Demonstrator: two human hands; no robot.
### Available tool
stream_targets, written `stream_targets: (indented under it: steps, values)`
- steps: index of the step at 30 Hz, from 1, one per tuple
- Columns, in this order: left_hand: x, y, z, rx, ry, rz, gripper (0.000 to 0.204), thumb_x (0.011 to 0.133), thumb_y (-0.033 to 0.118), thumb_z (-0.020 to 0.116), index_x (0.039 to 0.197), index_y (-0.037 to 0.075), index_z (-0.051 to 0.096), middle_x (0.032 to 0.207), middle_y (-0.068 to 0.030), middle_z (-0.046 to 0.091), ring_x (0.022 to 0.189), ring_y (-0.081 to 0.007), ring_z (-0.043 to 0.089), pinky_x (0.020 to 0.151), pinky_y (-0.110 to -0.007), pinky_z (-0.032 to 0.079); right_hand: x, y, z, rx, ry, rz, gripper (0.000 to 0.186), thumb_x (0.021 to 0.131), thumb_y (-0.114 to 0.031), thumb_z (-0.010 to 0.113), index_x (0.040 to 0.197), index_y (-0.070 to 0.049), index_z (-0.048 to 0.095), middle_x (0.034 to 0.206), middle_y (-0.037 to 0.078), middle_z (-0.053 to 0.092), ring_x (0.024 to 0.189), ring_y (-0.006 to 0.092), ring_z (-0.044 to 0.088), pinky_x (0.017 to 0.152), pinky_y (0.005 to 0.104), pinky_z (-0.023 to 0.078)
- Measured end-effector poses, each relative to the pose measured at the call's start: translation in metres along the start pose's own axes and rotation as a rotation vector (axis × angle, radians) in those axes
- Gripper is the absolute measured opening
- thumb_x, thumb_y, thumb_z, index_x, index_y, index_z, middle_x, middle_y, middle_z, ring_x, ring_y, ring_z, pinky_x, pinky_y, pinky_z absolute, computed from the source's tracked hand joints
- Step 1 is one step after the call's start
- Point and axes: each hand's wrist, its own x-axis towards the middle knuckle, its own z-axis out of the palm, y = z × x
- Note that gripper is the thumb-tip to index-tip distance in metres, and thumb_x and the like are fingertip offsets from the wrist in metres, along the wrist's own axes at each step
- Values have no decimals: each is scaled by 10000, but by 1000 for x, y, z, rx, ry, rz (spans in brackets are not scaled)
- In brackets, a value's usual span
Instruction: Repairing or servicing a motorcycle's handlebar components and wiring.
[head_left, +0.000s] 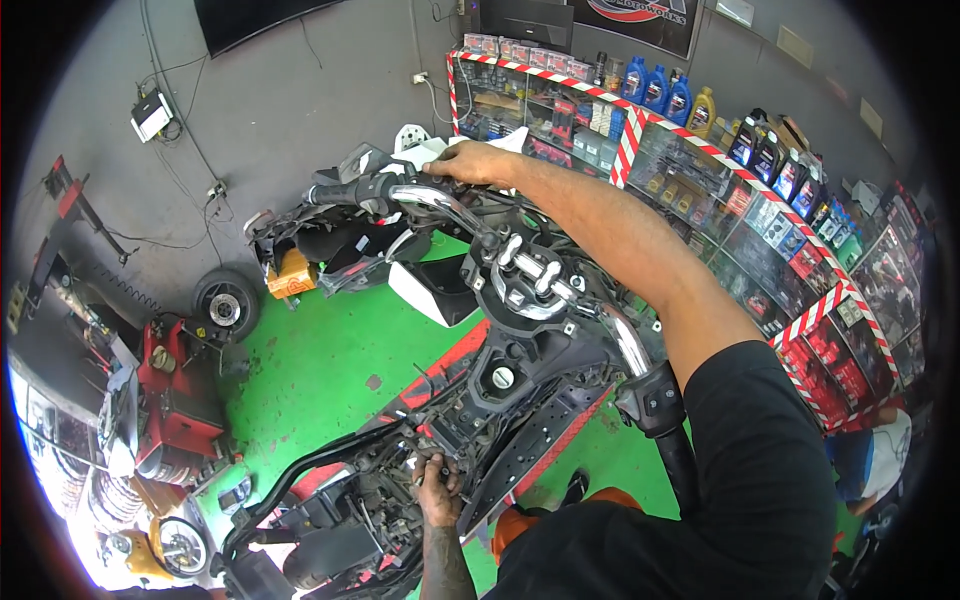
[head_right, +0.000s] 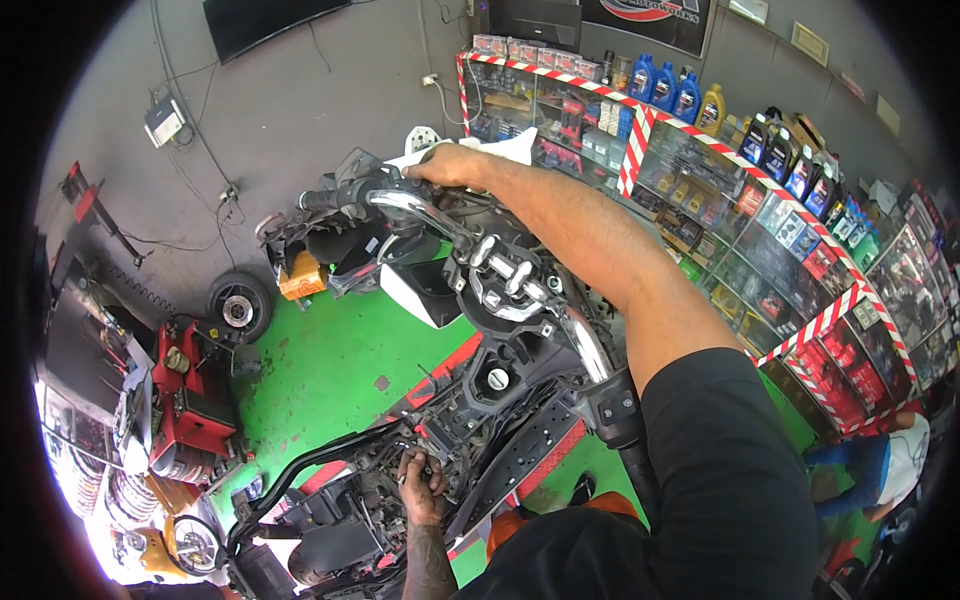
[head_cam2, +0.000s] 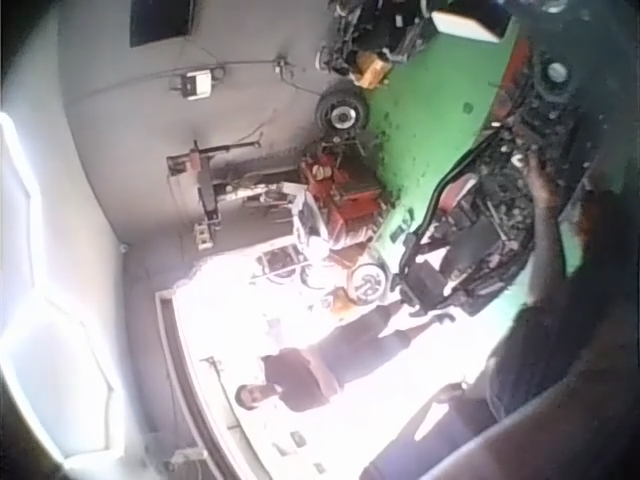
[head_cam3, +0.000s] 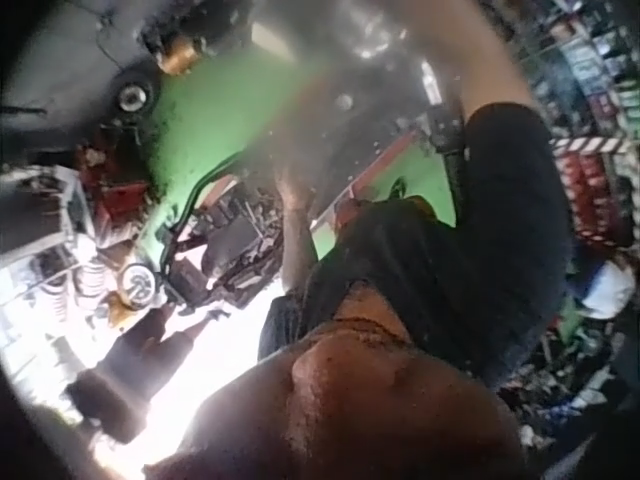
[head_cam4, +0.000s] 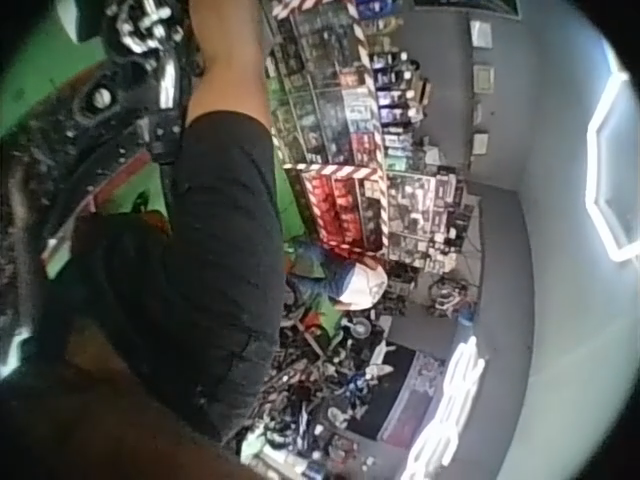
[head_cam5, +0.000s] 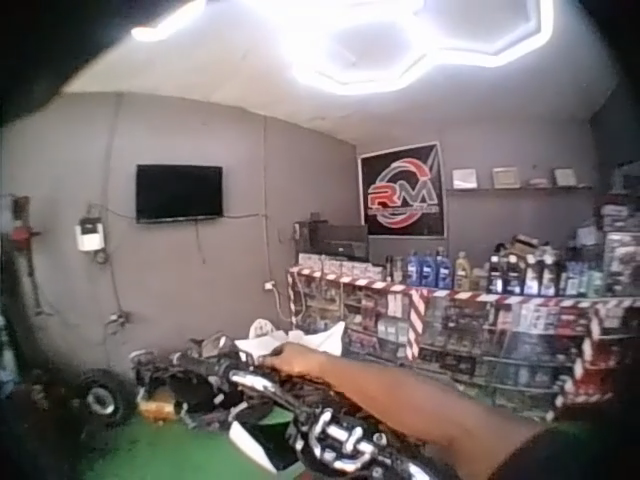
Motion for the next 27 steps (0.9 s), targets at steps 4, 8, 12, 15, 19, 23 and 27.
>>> stream_targets:
  steps: [4, 8, 12, 15, 19, 23, 27]
  values:
    - [-1, -2, 10, 8, -6, -39, 121, 999, 196, 620, 1042, 96, 568, 763, -78, 590, 480, -103, 404, 405, -221, 276, -7, 23, -16, -130, 171, -18, 682, 911, -642, 644, 1243, -53, 733, 1156, 176, 742, 1097, 286, 691, 961, 433, 527]
    - [0, -13, 18, 25, 39, -48, 229, 1016, 323, 628, 987, 116, 533, 729, -74, 575, 473, -104, 394, 412, -224, 273, -46, 27, -63, -294, 179, -120, 774, 919, -693, 604, 1267, -7, 687, 1106, 158, 746, 923, 270, 739, 801, 402, 601]
    - [-7, -23, 21, 145, -31, -90, 234, 1017, 333, 615, 977, 115, 540, 681, -62, 545, 473, -104, 409, 404, -236, 280, -131, 12, -109, -374, 153, -252, 804, 909, -727, 593, 1238, -1, 695, 1006, 118, 758, 808, 229, 729, 739, 382, 595]
    - [-18, -38, 9, 217, 9, -174, 189, 1005, 288, 600, 977, 104, 563, 672, -57, 543, 477, -111, 414, 401, -242, 282, -212, -16, -133, -348, 70, -334, 668, 906, -594, 668, 1177, 15, 704, 983, 140, 757, 849, 246, 719, 793, 380, 573]
    - [-21, -104, 28, 501, 97, -304, 195, 1001, 261, 574, 1005, 71, 618, 735, -28, 599, 535, -120, 496, 390, -237, 284, -373, 5, -184, -537, 293, -422, 558, 986, -481, 654, 1185, 39, 680, 1093, 178, 742, 954, 279, 706, 887, 391, 543]
    - [-21, -180, 1, 841, 55, -593, 239, 993, 268, 602, 923, 40, 624, 750, -84, 632, 494, -152, 541, 357, -253, 296, -482, 117, -184, -52, 431, -428, 442, 1021, -359, 602, 1163, 49, 691, 986, 204, 723, 879, 261, 709, 803, 383, 558]
    - [-48, -278, 30, 767, 118, -633, 181, 994, 230, 585, 964, 53, 606, 735, -59, 590, 533, -139, 538, 364, -235, 290, -603, 288, -154, 371, 504, -68, 586, 994, -454, 667, 1289, 51, 638, 1087, 137, 739, 940, 212, 717, 918, 371, 570]
